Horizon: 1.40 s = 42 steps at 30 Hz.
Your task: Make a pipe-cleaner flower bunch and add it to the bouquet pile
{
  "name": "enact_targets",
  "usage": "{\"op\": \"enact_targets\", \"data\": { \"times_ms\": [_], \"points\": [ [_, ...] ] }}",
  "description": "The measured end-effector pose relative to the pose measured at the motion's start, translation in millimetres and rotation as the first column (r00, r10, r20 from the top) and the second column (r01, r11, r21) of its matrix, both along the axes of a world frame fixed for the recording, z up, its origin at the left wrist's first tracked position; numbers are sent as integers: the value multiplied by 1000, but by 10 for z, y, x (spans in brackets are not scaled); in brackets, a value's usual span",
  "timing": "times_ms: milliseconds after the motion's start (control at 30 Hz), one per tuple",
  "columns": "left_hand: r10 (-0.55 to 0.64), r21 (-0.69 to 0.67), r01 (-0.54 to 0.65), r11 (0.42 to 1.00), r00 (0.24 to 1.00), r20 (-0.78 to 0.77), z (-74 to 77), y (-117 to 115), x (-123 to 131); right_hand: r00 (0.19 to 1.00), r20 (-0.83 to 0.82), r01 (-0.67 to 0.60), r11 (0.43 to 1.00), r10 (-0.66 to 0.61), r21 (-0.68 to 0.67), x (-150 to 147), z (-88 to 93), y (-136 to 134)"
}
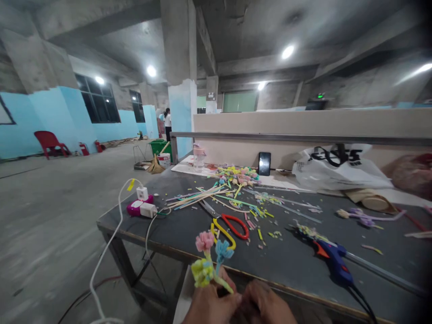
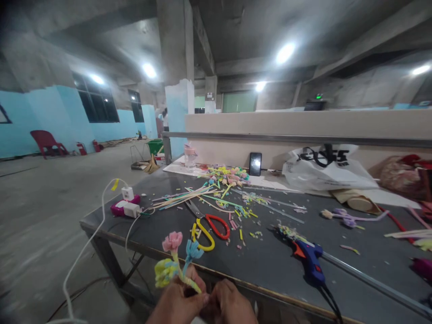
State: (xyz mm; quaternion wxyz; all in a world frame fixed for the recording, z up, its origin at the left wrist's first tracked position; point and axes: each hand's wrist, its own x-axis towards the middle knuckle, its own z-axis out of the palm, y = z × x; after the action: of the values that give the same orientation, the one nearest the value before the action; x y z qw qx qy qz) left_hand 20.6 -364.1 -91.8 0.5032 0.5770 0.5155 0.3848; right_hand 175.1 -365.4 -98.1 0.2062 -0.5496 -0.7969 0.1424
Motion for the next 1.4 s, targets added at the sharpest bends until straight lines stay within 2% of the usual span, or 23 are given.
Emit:
{"op": "enact_targets", "data": {
  "times_ms": [133,200,300,367,467,533,600,700,800,933,1067,1200,1300,1400],
  "points": [
    [67,22,-69,997,996,50,-49,-31,57,1000,7,-12,999,12,-43,-25,10,-51],
    [81,13,-83,996,991,109,-67,-48,63,995,-57,-88,994,84,-62,-29,59,-88],
    [71,-21,-69,997,981,182,-62,-55,19,965,-172,-214,973,198,-82,-18,221,-99],
    [75,-49,-65,997,966,247,-20,-41,-52,960,-191,-223,972,207,-69,-4,382,-29],
    [119,-86,-95,992,935,333,92,7,-200,972,-138,-185,982,190,49,-11,606,234],
    [153,-84,-131,988,914,375,174,50,-302,993,-44,-104,991,108,87,-55,675,483],
    [179,-76,-162,984,890,420,241,97,-385,993,114,-14,1000,11,24,-127,670,735],
    [214,-74,-204,976,856,471,307,155,-457,980,196,39,998,-30,-45,-235,608,1028],
    [238,-59,-241,969,833,500,342,175,-464,972,235,34,992,-4,-124,-283,597,1195],
    [265,-38,-285,958,826,498,356,164,-429,968,243,-4,968,67,-252,-256,696,1324],
    [265,-22,-292,956,832,487,376,167,-405,978,164,-50,906,130,-420,-172,869,1462],
    [245,9,-278,961,862,443,385,205,-404,982,-32,-167,770,188,-615,7,1043,1536],
    [240,57,-290,955,875,419,345,269,-412,964,-183,-266,695,193,-668,193,1110,1471],
    [248,92,-310,946,879,407,310,351,-421,927,-345,-358,631,151,-688,371,1133,1294]
  ]
}}
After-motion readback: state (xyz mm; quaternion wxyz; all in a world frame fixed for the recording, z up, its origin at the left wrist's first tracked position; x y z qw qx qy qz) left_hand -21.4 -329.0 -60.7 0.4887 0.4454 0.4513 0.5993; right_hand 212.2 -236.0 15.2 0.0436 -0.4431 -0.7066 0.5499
